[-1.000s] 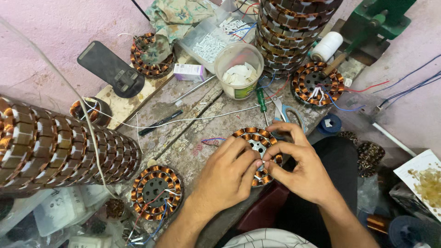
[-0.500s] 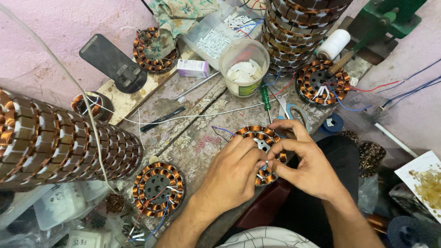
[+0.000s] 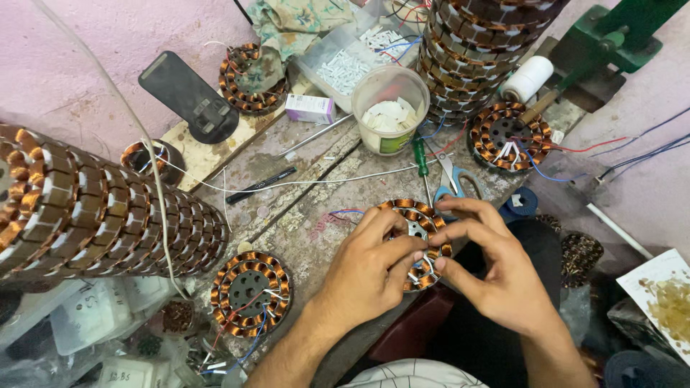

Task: The person connects wires to a fan stator by hand and with a roll of tape. The person pulls copper wires through the stator core, twists them together, and secures them in place.

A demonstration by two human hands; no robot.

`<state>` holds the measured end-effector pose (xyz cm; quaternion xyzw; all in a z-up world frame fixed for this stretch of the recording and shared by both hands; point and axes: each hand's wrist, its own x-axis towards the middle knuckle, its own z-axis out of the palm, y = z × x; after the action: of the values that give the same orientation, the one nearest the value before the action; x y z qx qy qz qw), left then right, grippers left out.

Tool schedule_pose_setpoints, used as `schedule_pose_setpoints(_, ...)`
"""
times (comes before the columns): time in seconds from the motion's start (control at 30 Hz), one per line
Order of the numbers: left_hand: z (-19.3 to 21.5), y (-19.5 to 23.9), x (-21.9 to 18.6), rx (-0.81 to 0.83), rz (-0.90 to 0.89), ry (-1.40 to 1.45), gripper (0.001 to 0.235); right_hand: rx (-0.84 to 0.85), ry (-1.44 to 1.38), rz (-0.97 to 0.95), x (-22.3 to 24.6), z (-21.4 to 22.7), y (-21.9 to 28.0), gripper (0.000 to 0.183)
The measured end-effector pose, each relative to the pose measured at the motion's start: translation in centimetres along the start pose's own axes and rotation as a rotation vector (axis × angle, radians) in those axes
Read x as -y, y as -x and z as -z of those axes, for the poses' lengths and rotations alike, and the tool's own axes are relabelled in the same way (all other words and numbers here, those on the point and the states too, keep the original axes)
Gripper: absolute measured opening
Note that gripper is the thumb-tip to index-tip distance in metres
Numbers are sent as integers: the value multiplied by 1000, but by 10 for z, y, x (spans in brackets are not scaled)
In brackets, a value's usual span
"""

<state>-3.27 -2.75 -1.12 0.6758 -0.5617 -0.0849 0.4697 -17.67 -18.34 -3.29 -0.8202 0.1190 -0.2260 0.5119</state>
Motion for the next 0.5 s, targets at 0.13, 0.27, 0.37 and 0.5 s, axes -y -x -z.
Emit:
schedule_pose_setpoints(0.13,12,5,1,-86,-53,8,15,-36,185,77,16,-7,5,19)
schedule_pose_setpoints(0.27,24,4,3,37,-36,-80,13,-54,404,150,28,-15,8,18)
schedule_pose_setpoints(0.37,23,2,1,82,-51,-97,16,-61,428,143,29,-19,6,15)
schedule_pose_setpoints(0.5,26,4,-1,100,-59,-120,15,-109,391,126,22,-27,3,14)
